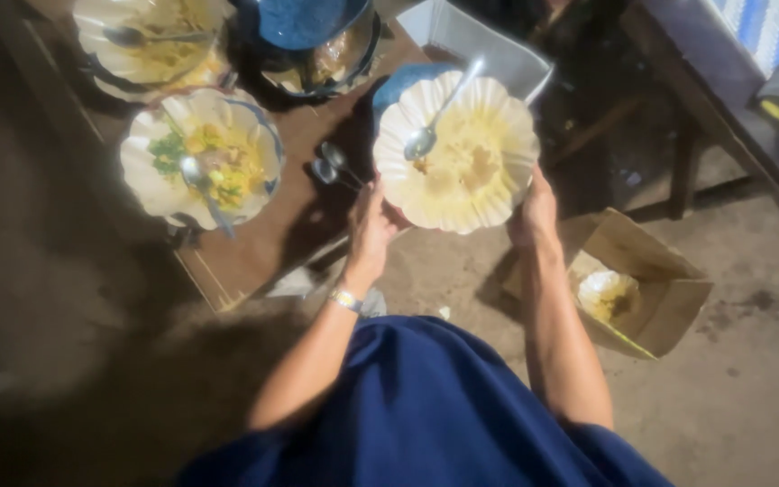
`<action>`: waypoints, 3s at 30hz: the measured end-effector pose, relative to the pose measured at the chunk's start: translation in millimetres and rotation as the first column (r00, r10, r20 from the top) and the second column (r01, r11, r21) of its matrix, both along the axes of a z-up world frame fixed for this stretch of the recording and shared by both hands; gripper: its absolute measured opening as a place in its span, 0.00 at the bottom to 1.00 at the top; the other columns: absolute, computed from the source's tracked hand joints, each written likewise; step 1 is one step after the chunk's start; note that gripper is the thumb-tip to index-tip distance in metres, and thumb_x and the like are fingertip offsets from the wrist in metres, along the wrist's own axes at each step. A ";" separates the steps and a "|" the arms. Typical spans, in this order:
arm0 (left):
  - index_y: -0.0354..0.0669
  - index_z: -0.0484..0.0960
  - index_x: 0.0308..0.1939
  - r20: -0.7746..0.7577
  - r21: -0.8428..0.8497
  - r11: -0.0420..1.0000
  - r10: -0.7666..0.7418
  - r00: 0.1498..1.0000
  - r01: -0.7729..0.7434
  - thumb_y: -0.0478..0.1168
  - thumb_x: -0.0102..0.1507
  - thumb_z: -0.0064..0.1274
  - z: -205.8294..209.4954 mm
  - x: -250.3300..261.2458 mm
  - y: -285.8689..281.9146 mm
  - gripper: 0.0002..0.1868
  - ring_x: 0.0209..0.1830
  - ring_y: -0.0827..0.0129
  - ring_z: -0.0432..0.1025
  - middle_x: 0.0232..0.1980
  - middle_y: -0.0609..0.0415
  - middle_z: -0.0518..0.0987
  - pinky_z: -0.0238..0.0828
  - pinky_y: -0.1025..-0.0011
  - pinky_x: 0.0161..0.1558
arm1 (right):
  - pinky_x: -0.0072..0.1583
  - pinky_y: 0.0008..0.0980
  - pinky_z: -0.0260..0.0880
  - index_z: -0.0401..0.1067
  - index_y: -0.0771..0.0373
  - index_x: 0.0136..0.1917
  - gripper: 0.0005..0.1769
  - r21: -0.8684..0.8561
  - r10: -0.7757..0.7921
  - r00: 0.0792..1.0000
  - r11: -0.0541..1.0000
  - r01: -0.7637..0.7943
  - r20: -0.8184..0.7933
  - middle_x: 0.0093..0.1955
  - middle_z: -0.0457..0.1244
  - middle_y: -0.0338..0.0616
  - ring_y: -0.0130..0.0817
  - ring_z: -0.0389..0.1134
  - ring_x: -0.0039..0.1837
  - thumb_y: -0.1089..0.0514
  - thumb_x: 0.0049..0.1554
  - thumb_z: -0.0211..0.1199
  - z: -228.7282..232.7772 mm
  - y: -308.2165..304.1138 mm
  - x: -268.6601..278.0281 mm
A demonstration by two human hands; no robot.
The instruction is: Clearing away dirty dishes, food scraps, and trash from a table and sorting them.
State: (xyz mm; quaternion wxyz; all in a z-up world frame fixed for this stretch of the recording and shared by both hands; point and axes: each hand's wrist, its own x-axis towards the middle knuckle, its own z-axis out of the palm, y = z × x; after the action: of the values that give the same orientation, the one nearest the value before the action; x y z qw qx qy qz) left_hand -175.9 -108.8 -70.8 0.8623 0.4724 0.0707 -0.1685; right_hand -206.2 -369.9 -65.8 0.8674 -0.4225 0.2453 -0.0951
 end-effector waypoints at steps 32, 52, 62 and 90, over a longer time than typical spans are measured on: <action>0.29 0.71 0.69 0.099 0.131 0.917 -0.390 0.915 0.377 0.46 0.74 0.42 -69.5 -41.1 -47.7 0.25 0.58 0.74 0.71 0.62 0.53 0.77 0.68 0.74 0.59 | 0.66 0.50 0.56 0.75 0.57 0.53 0.16 -0.880 0.033 0.983 -0.451 -0.148 -0.182 0.65 0.61 0.45 0.49 0.57 0.70 0.54 0.53 0.72 25.4 -59.6 -66.3; 0.45 0.73 0.64 -0.102 0.166 0.942 -0.277 0.955 0.291 0.56 0.69 0.46 -107.1 -68.9 -17.1 0.26 0.37 0.79 0.72 0.44 0.62 0.79 0.73 0.75 0.37 | 0.45 0.25 0.71 0.73 0.64 0.51 0.14 -0.529 0.450 0.876 0.708 -0.468 -0.174 0.44 0.69 0.40 0.26 0.70 0.44 0.66 0.52 0.72 -45.8 125.2 65.1; 0.44 0.72 0.71 -0.096 0.273 0.939 -0.190 0.977 0.209 0.56 0.70 0.47 -116.8 -72.0 11.6 0.30 0.36 0.79 0.70 0.46 0.60 0.78 0.69 0.76 0.35 | 0.53 0.36 0.72 0.71 0.67 0.54 0.20 -0.898 0.406 0.904 0.338 -0.282 -0.131 0.49 0.71 0.53 0.38 0.73 0.50 0.60 0.51 0.74 -65.1 168.9 82.7; 0.33 0.74 0.68 -0.002 0.218 0.710 -0.685 0.728 0.669 0.48 0.73 0.48 -119.0 -85.0 -145.7 0.26 0.50 0.73 0.71 0.56 0.54 0.79 0.70 0.72 0.51 | 0.52 0.36 0.74 0.70 0.68 0.67 0.22 -0.134 -0.331 0.896 0.943 0.304 -0.295 0.59 0.69 0.46 0.35 0.72 0.53 0.55 0.62 0.60 -82.0 -55.3 -257.4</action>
State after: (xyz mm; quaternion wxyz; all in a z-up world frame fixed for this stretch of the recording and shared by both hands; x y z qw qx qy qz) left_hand -260.9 -254.5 -189.9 0.6894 0.5571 -0.1247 -0.4458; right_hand -463.6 -425.2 -147.8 0.7714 -0.4228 0.4413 -0.1775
